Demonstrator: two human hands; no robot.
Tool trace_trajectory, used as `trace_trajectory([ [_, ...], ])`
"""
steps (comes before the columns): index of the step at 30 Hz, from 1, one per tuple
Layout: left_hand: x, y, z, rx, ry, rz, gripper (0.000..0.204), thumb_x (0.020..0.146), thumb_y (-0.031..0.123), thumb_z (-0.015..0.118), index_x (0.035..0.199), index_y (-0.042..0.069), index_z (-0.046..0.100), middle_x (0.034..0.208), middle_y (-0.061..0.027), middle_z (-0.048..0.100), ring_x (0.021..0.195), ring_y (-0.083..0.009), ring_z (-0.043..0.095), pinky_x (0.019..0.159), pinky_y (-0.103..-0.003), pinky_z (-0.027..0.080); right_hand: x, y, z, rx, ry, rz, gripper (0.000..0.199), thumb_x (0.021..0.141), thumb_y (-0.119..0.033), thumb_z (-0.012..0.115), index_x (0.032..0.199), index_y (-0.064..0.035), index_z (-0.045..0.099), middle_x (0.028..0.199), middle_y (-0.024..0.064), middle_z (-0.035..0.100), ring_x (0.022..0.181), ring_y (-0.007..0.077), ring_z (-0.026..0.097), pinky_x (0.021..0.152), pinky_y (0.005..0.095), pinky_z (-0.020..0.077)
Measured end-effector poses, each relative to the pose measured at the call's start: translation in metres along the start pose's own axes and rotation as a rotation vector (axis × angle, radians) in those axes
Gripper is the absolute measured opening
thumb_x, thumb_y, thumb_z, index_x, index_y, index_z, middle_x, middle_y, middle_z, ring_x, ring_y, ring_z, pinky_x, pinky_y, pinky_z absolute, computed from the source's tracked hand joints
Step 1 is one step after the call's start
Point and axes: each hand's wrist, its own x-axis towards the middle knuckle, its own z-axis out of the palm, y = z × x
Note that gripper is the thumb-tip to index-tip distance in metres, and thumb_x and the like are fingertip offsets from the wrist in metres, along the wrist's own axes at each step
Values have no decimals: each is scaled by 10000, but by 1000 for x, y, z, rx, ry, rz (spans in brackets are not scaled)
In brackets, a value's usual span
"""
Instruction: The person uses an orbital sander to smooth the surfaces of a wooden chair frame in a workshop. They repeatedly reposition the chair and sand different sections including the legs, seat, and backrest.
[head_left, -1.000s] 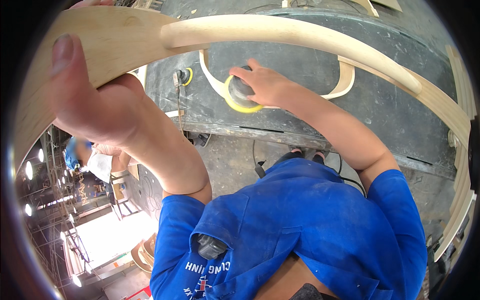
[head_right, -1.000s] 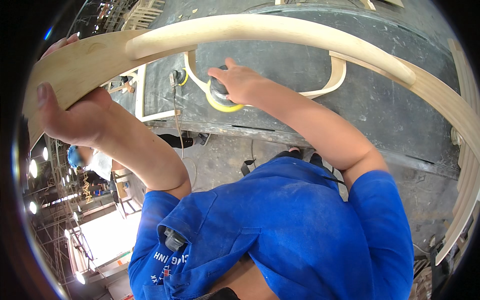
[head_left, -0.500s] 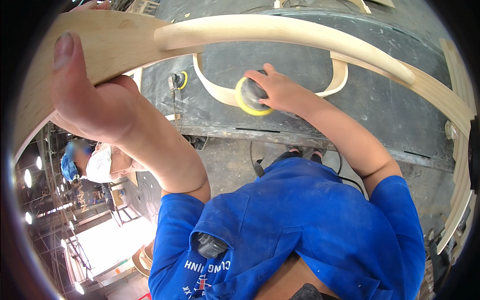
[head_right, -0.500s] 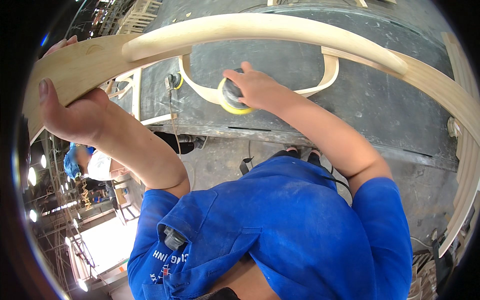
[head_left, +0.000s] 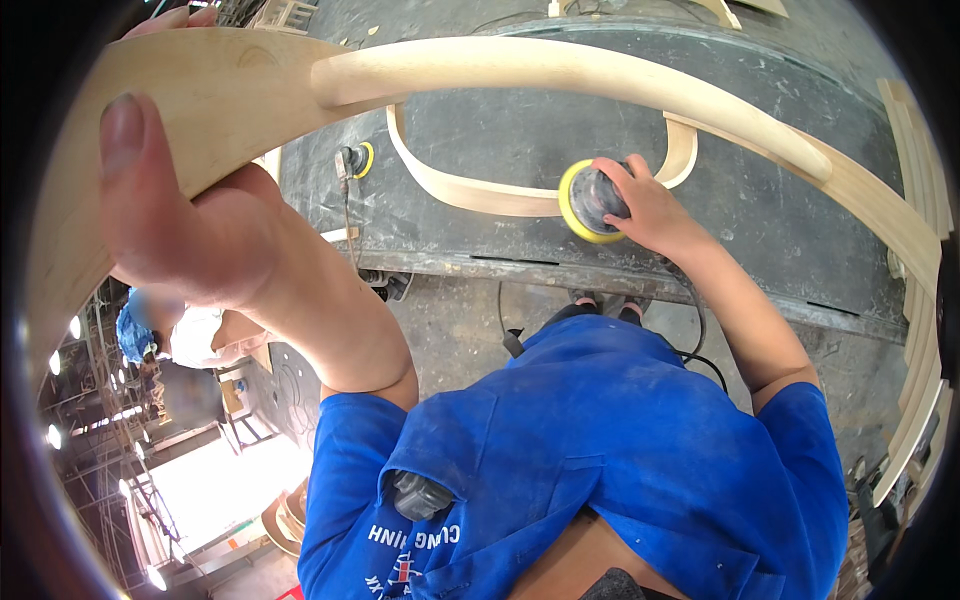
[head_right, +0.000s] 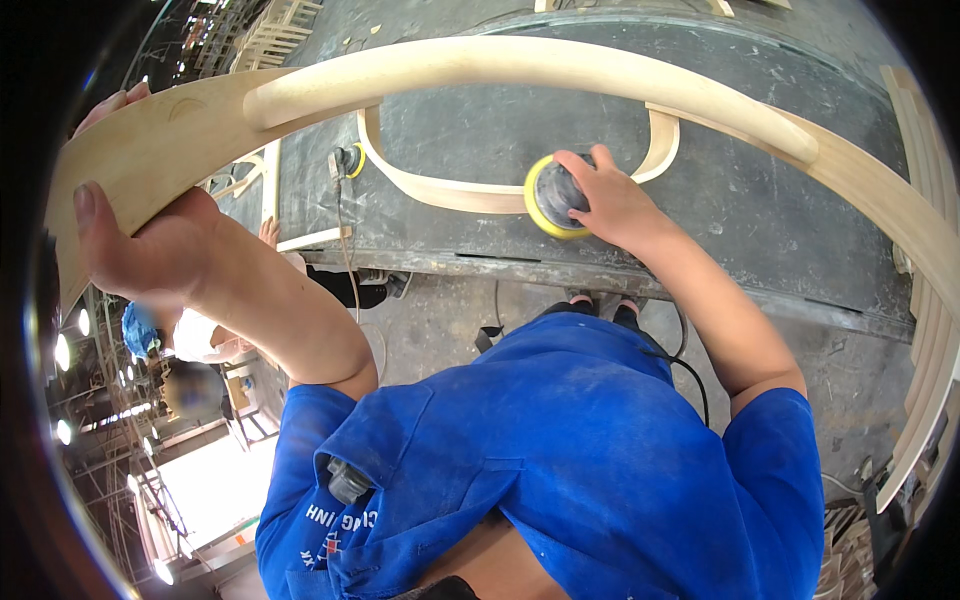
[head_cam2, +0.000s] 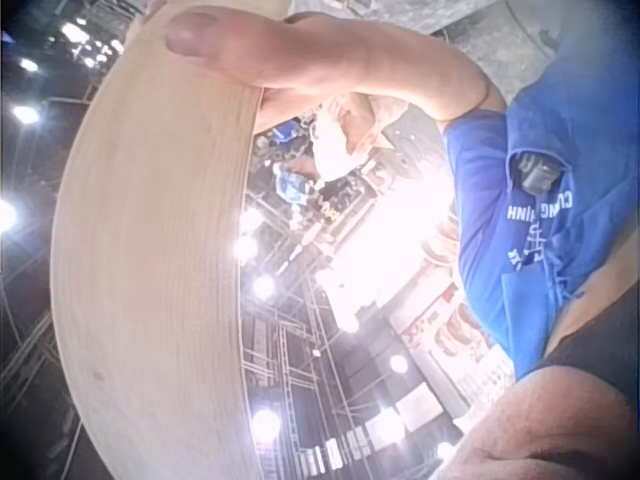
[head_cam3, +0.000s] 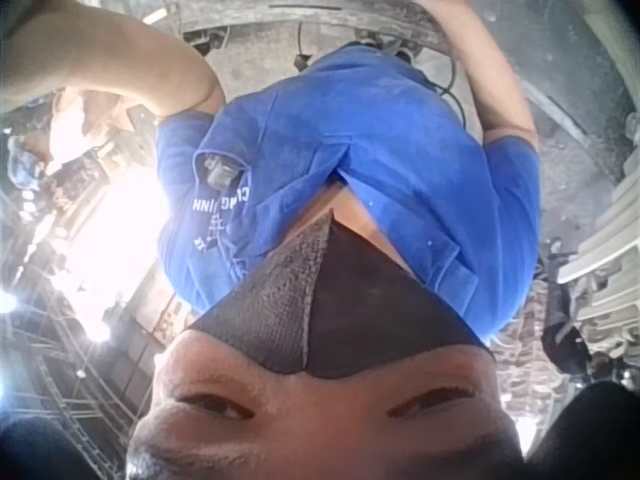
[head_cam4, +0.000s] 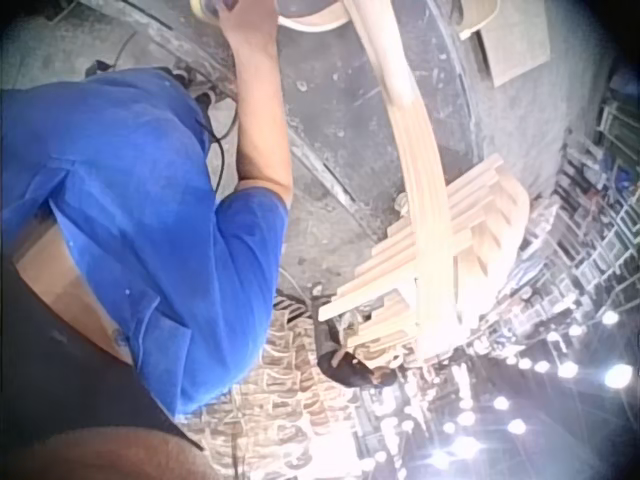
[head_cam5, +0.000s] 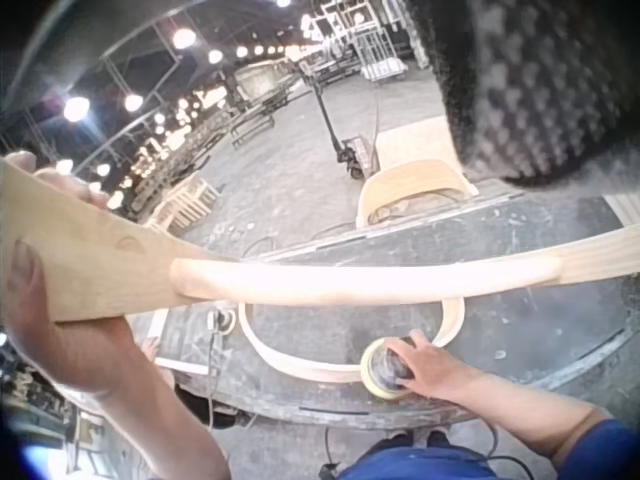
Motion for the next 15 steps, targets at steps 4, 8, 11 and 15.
trace_trajectory([
  [4, 0, 6, 2, 11, -73, 5, 549, 701, 338, 501, 1024, -101, 566, 930, -253, 626, 894, -351, 632, 827, -442, 498, -17, 25, -3, 2, 68, 68, 665, 753, -33, 721, 1330, -146, 411, 1127, 174, 458, 1026, 368, 594, 863, 445, 498],
  [8, -1, 10, 5, 39, -95, 86, 578, 722, 302, 495, 1136, -100, 461, 898, -276, 615, 847, -370, 632, 810, -457, 516, -27, 49, -9, -86, 217, 204, 689, 743, -56, 733, 1336, -155, 397, 1140, 198, 457, 999, 408, 589, 847, 457, 500],
  [11, -2, 11, 11, -1, -77, 114, 579, 730, 284, 493, 1159, -98, 419, 880, -282, 611, 825, -377, 631, 801, -465, 525, -25, 44, -8, -139, 252, 178, 687, 740, -64, 734, 1329, -157, 395, 1152, 210, 457, 993, 418, 588, 840, 459, 506],
  [15, 1, 15, 19, -62, -88, 152, 562, 732, 279, 523, 1134, -102, 427, 862, -273, 609, 807, -355, 629, 779, -438, 527, -1, 1, 15, 27, 131, 6, 655, 734, -72, 742, 1305, -157, 431, 1152, 185, 453, 1012, 405, 579, 853, 453, 500],
])
